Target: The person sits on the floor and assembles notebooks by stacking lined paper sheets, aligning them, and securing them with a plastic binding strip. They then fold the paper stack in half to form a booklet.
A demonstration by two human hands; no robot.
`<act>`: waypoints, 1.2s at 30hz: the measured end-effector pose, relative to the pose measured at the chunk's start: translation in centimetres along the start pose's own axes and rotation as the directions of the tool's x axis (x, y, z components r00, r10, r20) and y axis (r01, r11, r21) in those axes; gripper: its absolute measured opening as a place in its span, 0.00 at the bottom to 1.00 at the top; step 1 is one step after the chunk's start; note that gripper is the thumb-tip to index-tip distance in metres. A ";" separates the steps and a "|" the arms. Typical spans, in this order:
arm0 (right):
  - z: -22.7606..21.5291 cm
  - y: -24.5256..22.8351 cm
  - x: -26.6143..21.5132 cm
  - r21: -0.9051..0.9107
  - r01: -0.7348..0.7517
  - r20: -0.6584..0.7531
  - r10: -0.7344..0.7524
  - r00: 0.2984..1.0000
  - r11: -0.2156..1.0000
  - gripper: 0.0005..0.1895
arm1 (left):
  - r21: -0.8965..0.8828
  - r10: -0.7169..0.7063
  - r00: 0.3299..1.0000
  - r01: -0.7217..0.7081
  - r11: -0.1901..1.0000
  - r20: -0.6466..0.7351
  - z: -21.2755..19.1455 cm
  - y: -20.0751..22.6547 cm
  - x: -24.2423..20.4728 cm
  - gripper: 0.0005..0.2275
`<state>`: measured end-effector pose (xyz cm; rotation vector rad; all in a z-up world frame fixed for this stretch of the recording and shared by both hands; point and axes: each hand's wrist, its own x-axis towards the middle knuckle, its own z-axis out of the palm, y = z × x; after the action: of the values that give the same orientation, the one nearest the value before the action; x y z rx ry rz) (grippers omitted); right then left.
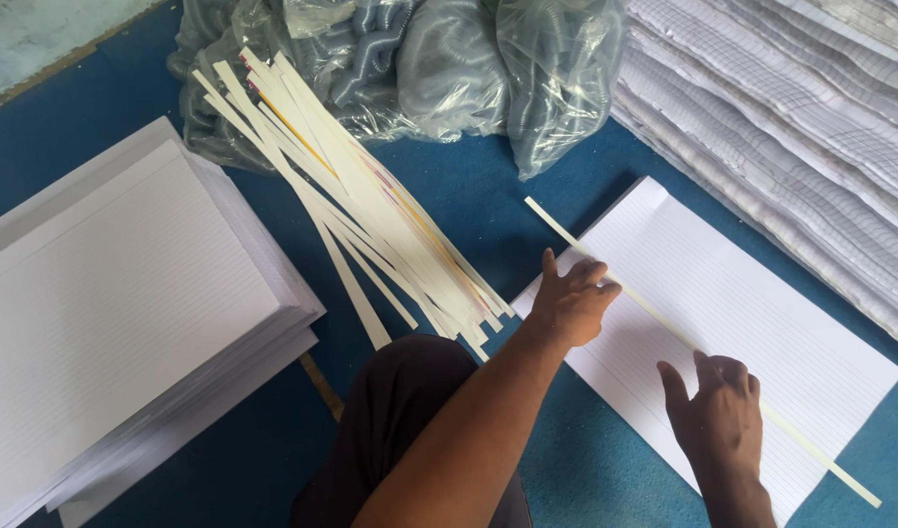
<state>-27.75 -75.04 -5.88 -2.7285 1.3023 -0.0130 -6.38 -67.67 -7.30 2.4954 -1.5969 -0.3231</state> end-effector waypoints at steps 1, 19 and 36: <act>0.0 -0.2 -0.1 -0.017 -0.017 0.032 0.017 0.999 1.000 0.34 | -0.002 -0.004 1.000 0.004 1.000 0.000 0.1 0.0 -0.1 0.19; -0.4 -0.1 1.2 -0.131 -0.026 0.092 0.038 0.995 0.991 0.35 | -0.077 0.000 0.999 -0.004 0.997 -0.044 -0.9 0.0 0.3 0.17; 3.5 4.6 3.3 0.049 0.017 0.041 -0.019 0.999 0.999 0.35 | -0.495 -0.174 0.833 -0.133 0.859 -0.526 -6.9 0.5 -3.2 0.13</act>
<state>-29.01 -80.15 -10.04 -2.6853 1.2498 0.0109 -6.31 -64.85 -0.18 1.9375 -1.0637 -0.0021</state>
